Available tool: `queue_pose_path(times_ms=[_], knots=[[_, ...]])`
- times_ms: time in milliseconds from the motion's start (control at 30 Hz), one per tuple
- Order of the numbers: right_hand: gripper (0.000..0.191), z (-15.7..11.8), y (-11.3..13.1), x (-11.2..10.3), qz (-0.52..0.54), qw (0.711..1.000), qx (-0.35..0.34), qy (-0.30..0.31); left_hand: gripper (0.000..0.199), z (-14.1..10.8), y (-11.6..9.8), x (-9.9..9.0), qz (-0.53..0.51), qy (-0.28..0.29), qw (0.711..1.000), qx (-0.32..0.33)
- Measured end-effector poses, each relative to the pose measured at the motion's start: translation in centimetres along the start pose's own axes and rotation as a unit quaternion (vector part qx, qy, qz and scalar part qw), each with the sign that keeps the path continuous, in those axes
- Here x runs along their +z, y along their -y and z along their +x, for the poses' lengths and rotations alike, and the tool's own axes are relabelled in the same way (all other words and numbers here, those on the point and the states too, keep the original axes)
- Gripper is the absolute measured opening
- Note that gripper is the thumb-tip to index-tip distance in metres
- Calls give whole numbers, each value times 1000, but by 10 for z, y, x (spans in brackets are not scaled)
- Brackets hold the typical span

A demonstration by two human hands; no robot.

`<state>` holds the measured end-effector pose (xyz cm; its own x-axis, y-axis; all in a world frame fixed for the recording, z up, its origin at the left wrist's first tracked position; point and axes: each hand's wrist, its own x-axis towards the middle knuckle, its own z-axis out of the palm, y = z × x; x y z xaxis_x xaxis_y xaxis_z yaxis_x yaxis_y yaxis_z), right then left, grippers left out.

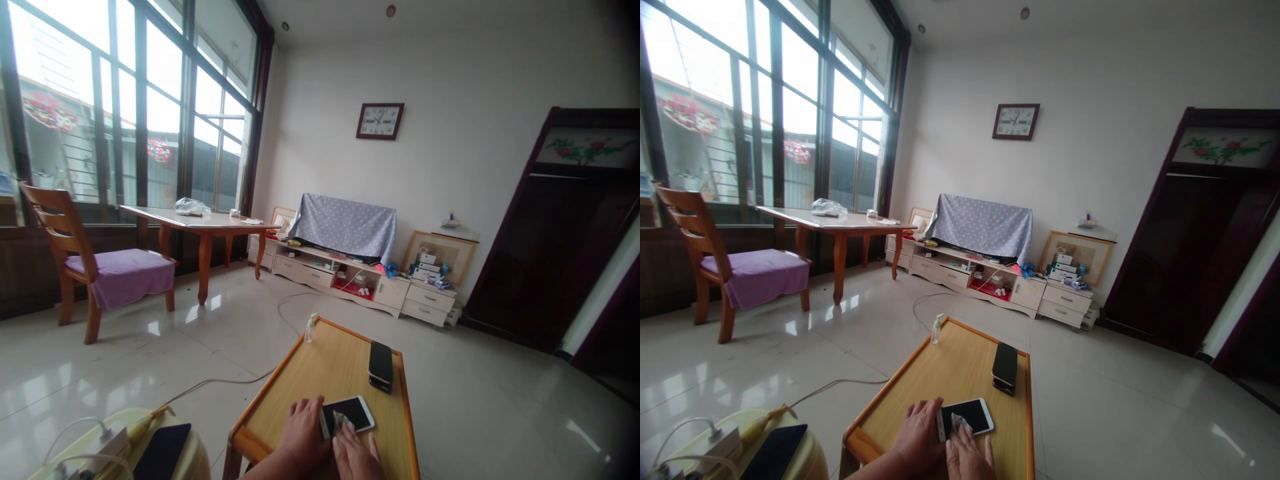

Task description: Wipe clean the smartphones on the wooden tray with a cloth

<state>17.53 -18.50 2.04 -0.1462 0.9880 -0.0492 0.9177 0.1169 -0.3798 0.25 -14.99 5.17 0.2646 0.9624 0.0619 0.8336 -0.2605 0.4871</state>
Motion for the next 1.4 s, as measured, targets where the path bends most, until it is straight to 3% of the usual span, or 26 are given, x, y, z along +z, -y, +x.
queue_pose_path(times_ms=[200,333,467,567,633,767,867,933,1067,1133,1400], knots=[[59,6,-31,-18,-59,992,99,-44,73,-1,-1,-1,-1,-6,1000,10],[60,10,-15,-22,-83,986,127,-66,69,0,1,0,-6,-12,1000,17],[59,7,25,-7,-31,998,29,-49,65,2,3,2,-8,-12,1000,16],[58,4,37,-3,16,999,-25,-36,64,2,4,2,-7,-10,1000,15],[58,4,28,-8,15,999,-3,-32,64,1,3,2,-4,-14,1000,14],[59,11,-11,-24,-35,993,103,-54,66,1,3,2,-3,-17,1000,21],[59,14,-18,-26,-58,987,132,-77,70,1,4,4,-6,-19,1000,24],[59,13,-6,-21,-54,989,113,-75,69,2,5,6,-10,-20,999,23],[56,7,30,-6,4,999,6,-40,62,4,8,8,-13,-21,999,22],[56,6,36,-7,30,999,-20,-28,60,4,8,8,-11,-23,999,23],[59,17,-16,-28,-29,988,138,-69,67,3,7,9,-7,-32,999,27]])
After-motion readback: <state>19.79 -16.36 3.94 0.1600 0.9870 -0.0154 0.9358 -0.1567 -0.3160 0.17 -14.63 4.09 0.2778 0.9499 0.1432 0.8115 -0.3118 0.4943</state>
